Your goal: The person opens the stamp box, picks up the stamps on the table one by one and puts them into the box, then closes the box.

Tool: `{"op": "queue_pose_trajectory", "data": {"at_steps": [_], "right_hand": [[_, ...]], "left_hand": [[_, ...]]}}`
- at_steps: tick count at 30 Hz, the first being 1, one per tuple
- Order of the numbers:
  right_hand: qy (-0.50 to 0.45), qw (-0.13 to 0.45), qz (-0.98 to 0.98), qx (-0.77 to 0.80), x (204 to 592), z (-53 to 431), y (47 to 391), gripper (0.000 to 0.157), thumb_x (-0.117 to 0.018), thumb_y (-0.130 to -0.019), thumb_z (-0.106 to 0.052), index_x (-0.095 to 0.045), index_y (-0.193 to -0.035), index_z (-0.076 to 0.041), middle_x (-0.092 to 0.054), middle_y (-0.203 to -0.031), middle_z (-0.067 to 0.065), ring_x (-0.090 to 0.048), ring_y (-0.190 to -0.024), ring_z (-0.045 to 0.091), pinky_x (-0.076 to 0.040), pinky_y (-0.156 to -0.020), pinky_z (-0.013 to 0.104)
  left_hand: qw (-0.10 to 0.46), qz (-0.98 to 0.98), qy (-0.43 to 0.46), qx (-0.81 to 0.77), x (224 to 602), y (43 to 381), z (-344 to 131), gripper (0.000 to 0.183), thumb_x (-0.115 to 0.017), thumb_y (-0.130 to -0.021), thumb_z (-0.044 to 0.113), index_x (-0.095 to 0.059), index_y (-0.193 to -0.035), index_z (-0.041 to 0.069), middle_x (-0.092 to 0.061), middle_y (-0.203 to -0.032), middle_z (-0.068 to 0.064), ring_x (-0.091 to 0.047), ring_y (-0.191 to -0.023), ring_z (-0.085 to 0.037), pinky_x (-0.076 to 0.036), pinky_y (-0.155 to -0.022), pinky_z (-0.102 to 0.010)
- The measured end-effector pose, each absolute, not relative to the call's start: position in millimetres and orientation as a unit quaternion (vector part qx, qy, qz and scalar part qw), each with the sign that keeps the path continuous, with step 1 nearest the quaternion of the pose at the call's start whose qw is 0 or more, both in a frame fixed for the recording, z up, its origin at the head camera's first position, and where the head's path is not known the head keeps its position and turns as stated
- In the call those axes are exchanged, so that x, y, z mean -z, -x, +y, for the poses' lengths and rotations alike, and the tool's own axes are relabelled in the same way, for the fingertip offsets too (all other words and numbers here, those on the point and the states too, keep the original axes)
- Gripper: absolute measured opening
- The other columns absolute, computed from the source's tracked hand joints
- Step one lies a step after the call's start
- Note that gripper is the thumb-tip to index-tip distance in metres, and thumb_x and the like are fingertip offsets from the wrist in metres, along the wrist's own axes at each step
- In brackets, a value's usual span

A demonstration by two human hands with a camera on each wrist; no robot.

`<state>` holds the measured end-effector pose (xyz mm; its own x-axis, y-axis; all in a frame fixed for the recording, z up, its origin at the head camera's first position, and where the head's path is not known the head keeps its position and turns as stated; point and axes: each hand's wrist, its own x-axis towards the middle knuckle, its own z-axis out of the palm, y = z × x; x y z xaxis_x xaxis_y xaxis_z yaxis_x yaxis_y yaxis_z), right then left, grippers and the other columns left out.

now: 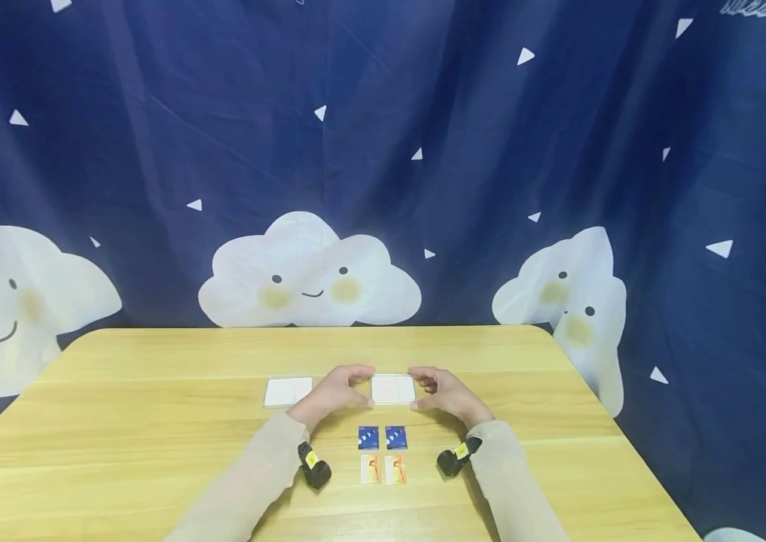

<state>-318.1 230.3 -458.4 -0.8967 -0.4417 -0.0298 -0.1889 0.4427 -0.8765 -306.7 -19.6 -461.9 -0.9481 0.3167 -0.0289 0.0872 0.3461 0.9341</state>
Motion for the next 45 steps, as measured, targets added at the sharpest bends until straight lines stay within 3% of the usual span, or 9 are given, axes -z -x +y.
{"op": "queue_pose_trajectory", "data": {"at_steps": [13,22,33,45], "right_hand": [[0.192,0.121,0.845,0.484,458,224,316,0.066,-0.076,-0.074,-0.003,-0.047,-0.132,0.006,-0.052,-0.127,0.022,-0.047,-0.11,0.032,-0.039,-0.095,0.044],[0.182,0.106,0.854,0.476,462,220,318,0.063,-0.078,-0.073,-0.006,-0.052,-0.129,0.003,-0.057,-0.118,0.017,-0.049,-0.103,0.026,-0.041,-0.089,0.035],[0.138,0.105,0.865,0.471,464,218,316,0.058,-0.081,-0.07,-0.008,-0.058,-0.123,-0.004,-0.058,-0.112,0.009,-0.048,-0.101,0.024,-0.039,-0.089,0.035],[0.184,0.101,0.86,0.465,461,222,315,0.054,-0.078,-0.074,-0.008,-0.055,-0.122,0.001,-0.059,-0.109,0.013,-0.051,-0.098,0.025,-0.042,-0.087,0.035]], "left_hand": [[0.084,0.828,-0.089,-0.547,461,300,-15,0.064,-0.077,-0.065,-0.003,-0.059,-0.125,0.008,-0.057,-0.129,-0.01,-0.048,-0.121,-0.033,-0.036,-0.104,-0.048],[0.07,0.835,-0.078,-0.541,462,301,-13,0.063,-0.079,-0.064,-0.002,-0.059,-0.124,0.008,-0.059,-0.127,-0.009,-0.049,-0.12,-0.032,-0.037,-0.103,-0.047],[0.074,0.826,-0.07,-0.554,466,298,-11,0.061,-0.078,-0.065,-0.003,-0.06,-0.123,0.008,-0.059,-0.127,-0.009,-0.048,-0.121,-0.033,-0.035,-0.104,-0.048],[0.068,0.829,-0.075,-0.55,465,300,-8,0.061,-0.078,-0.065,-0.003,-0.06,-0.122,0.007,-0.059,-0.126,-0.008,-0.049,-0.119,-0.031,-0.037,-0.103,-0.046]]}}
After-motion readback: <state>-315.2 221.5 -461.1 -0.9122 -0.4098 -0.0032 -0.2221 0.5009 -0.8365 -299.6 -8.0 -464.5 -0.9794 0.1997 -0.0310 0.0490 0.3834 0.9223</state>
